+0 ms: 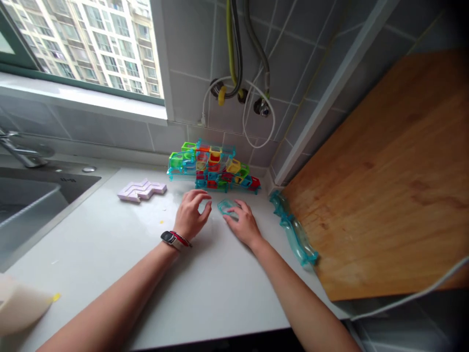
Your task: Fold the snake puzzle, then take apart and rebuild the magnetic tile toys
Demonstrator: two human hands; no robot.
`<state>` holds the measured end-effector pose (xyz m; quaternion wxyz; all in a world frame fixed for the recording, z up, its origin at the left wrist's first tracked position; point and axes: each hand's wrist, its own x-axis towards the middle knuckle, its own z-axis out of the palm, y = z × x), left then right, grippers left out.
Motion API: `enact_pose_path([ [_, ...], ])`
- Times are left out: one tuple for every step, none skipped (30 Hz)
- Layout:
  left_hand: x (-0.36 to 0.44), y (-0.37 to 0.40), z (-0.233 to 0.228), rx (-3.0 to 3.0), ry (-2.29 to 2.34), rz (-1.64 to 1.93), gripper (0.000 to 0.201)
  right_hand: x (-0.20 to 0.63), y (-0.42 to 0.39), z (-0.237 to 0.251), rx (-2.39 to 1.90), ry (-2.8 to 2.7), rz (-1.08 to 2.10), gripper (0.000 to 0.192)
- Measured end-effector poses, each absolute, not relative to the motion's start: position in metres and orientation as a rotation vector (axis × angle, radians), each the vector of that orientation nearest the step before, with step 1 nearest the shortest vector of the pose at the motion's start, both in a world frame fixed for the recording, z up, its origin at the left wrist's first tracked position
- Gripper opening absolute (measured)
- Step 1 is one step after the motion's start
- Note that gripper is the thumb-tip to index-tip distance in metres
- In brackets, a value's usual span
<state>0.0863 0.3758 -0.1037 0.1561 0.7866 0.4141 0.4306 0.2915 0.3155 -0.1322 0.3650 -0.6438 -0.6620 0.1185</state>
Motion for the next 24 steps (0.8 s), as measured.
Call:
enact_pose_path([
  [0.083,0.381,-0.107,2.261,1.263,1.244,0.027,0.292,0.314,-0.132,-1.666,-1.701,0.311,0.018],
  [0.081,0.386,-0.110,2.282,1.330,1.220,0.033,0.292,0.313,-0.131,-1.679,-1.696,0.311,0.017],
  [0.078,0.390,-0.115,2.317,1.373,1.164,0.038,0.292,0.312,-0.130,-1.693,-1.686,0.309,0.016],
  [0.076,0.394,-0.119,2.343,1.393,1.102,0.040,0.292,0.312,-0.129,-1.703,-1.673,0.306,0.017],
  [0.074,0.396,-0.123,2.360,1.391,1.048,0.038,0.292,0.312,-0.128,-1.708,-1.657,0.304,0.018],
  [0.072,0.398,-0.125,2.368,1.375,1.009,0.035,0.291,0.312,-0.127,-1.705,-1.638,0.303,0.018],
  [0.071,0.399,-0.125,2.360,1.365,0.990,0.032,0.291,0.313,-0.126,-1.694,-1.614,0.305,0.017],
  [0.070,0.399,-0.124,2.336,1.354,0.985,0.030,0.291,0.314,-0.126,-1.676,-1.581,0.308,0.015],
  [0.070,0.399,-0.121,2.288,1.352,0.995,0.029,0.292,0.315,-0.126,-1.650,-1.536,0.314,0.016],
  [0.071,0.397,-0.117,2.214,1.356,1.014,0.028,0.292,0.316,-0.127,-1.618,-1.479,0.329,0.021],
  [0.073,0.396,-0.113,2.107,1.353,1.033,0.028,0.292,0.317,-0.128,-1.577,-1.413,0.364,0.028],
  [0.075,0.393,-0.109,1.961,1.330,1.052,0.029,0.293,0.319,-0.129,-1.528,-1.338,0.422,0.039],
  [0.078,0.391,-0.105,1.779,1.284,1.068,0.031,0.293,0.320,-0.130,-1.467,-1.259,0.501,0.051],
  [0.080,0.389,-0.102,1.574,1.215,1.077,0.033,0.293,0.321,-0.131,-1.396,-1.181,0.595,0.063],
  [0.083,0.387,-0.100,1.367,1.132,1.071,0.033,0.292,0.322,-0.131,-1.318,-1.109,0.697,0.074],
  [0.085,0.386,-0.099,1.176,1.047,1.050,0.033,0.292,0.323,-0.131,-1.237,-1.046,0.796,0.082],
  [0.087,0.385,-0.098,1.016,0.973,1.022,0.030,0.291,0.323,-0.131,-1.162,-0.996,0.883,0.088],
  [0.088,0.384,-0.097,0.897,0.918,0.993,0.027,0.289,0.322,-0.129,-1.100,-0.957,0.954,0.091],
  [0.089,0.383,-0.096,0.814,0.876,0.967,0.024,0.287,0.321,-0.128,-1.051,-0.928,1.011,0.090],
  [0.090,0.382,-0.095,0.757,0.843,0.948,0.021,0.285,0.320,-0.126,-1.018,-0.909,1.056,0.087],
  [0.091,0.381,-0.094,0.715,0.815,0.934,0.019,0.283,0.319,-0.124,-0.997,-0.898,1.089,0.083],
  [0.091,0.380,-0.092,0.685,0.792,0.926,0.018,0.281,0.318,-0.123,-0.986,-0.891,1.112,0.079],
  [0.092,0.378,-0.090,0.661,0.777,0.916,0.017,0.279,0.317,-0.122,-0.980,-0.887,1.131,0.075],
  [0.093,0.376,-0.088,0.642,0.766,0.905,0.018,0.278,0.316,-0.122,-0.979,-0.880,1.144,0.072],
])
